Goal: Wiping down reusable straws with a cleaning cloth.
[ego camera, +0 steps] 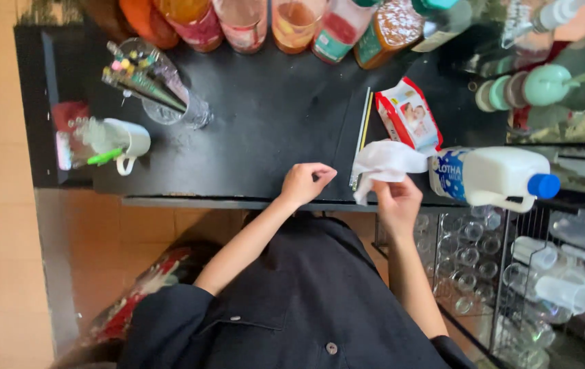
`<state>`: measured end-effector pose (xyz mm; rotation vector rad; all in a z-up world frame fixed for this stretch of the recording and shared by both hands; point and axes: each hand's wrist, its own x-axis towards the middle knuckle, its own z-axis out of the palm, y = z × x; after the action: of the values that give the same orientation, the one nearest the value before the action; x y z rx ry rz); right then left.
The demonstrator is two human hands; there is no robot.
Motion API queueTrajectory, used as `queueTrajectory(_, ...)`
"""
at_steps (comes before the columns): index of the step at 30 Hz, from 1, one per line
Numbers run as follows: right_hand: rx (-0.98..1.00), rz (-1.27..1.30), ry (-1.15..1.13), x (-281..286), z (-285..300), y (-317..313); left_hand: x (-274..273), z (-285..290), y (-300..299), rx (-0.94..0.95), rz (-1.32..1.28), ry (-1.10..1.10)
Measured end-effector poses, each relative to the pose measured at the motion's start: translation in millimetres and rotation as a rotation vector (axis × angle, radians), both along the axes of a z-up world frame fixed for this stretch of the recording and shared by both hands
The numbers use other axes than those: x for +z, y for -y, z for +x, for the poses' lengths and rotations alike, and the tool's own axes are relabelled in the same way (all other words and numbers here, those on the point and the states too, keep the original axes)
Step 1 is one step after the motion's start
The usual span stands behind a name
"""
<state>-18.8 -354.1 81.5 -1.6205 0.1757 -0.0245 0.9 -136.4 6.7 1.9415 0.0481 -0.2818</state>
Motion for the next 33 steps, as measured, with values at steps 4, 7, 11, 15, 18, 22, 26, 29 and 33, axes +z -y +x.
queueTrajectory(4,0.145,0.044,-0.048,3.2,0.0,-22.7,40.0,-1.2,-27.4,0.153,-0.271,0.057)
queueTrajectory(7,0.269,0.114,-0.044,8.7,8.1,-43.4,105.7,2.2,-80.2,0.393,-0.277,0.286)
queueTrajectory(11,0.413,0.195,-0.042,16.3,13.7,-72.6,155.6,4.5,-169.8,0.700,0.110,0.623)
queueTrajectory(15,0.491,0.187,-0.092,35.6,15.3,-100.4,193.7,13.8,-228.3,0.852,0.233,0.534)
queueTrajectory(18,0.522,0.221,-0.078,41.5,13.0,-121.8,173.5,27.3,-251.0,0.810,0.384,0.653)
queueTrajectory(22,0.544,0.246,-0.081,44.6,8.1,-150.0,146.3,36.8,-266.0,0.764,0.439,0.707)
queueTrajectory(26,0.616,0.195,-0.143,44.8,4.4,-170.0,172.7,32.3,-265.1,0.826,0.302,0.617)
queueTrajectory(29,0.665,0.216,-0.164,10.1,3.5,-171.7,180.5,23.0,-275.8,0.872,0.110,0.739)
queueTrajectory(33,0.700,0.471,-0.282,-5.6,2.9,-176.3,206.6,-13.1,-291.8,0.985,-0.156,1.100)
